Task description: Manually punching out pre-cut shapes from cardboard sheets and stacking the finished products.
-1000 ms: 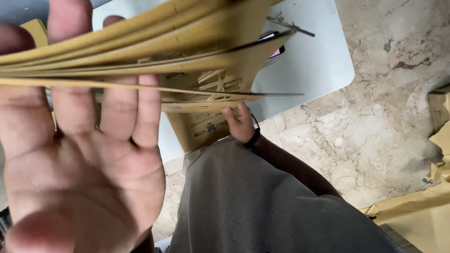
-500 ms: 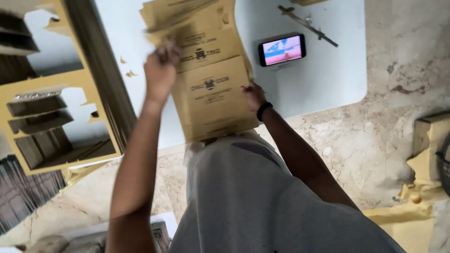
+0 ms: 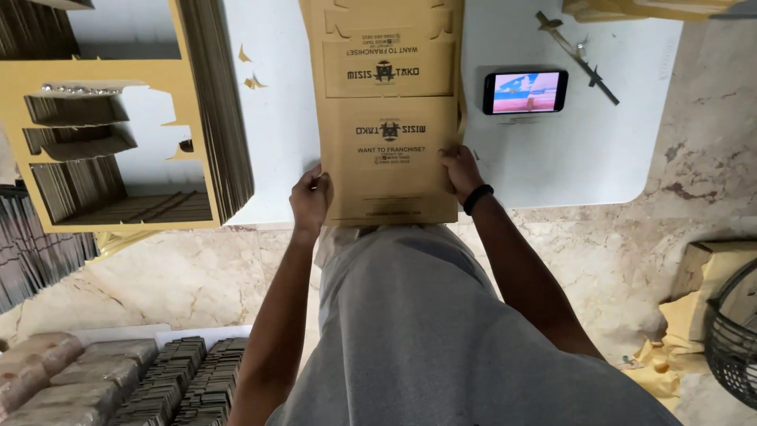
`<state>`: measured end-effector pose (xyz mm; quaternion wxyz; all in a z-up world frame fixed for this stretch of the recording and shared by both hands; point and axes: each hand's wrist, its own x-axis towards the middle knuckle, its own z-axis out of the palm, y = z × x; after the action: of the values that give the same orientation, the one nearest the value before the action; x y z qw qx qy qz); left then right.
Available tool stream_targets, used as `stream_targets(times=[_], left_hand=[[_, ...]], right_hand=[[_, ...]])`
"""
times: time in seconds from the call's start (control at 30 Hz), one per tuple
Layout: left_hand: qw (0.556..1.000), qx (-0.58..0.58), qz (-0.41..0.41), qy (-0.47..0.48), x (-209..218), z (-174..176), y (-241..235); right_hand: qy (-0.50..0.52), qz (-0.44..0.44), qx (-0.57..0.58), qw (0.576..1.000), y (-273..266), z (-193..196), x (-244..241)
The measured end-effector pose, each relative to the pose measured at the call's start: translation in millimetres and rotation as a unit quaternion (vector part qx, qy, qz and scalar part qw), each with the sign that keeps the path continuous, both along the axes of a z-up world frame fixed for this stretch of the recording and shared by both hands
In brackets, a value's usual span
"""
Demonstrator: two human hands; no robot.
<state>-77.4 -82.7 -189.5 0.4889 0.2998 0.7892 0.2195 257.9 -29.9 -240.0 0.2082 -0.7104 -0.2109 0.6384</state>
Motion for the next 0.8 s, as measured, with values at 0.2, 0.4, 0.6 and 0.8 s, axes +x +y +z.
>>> stream_targets(times=[0.2,0.4,0.6,0.8], left_hand=[[0.999,-0.027,0.017,-0.013,-15.7,-10.2,16.2],[0.986,-0.062,-0.14,-0.063,-20.9,0.6,53.6],[0.96,-0.058,-0.263,0.073,-28.6,-20.7,71.2],[0.955,-0.052,-0.287,0.059,-7.7,48.7,108.8]], right_hand=[[-0.093,0.051,0.016,0.994,-6.7,5.2,-1.1],[-0.357,0.123,0.145,0.915,-3.9,86.1,-50.0],[-0.111,0.199,0.129,0.965,26.1,42.6,-116.3],[0.093,0.123,-0.022,0.988,60.5,56.6,-158.9]])
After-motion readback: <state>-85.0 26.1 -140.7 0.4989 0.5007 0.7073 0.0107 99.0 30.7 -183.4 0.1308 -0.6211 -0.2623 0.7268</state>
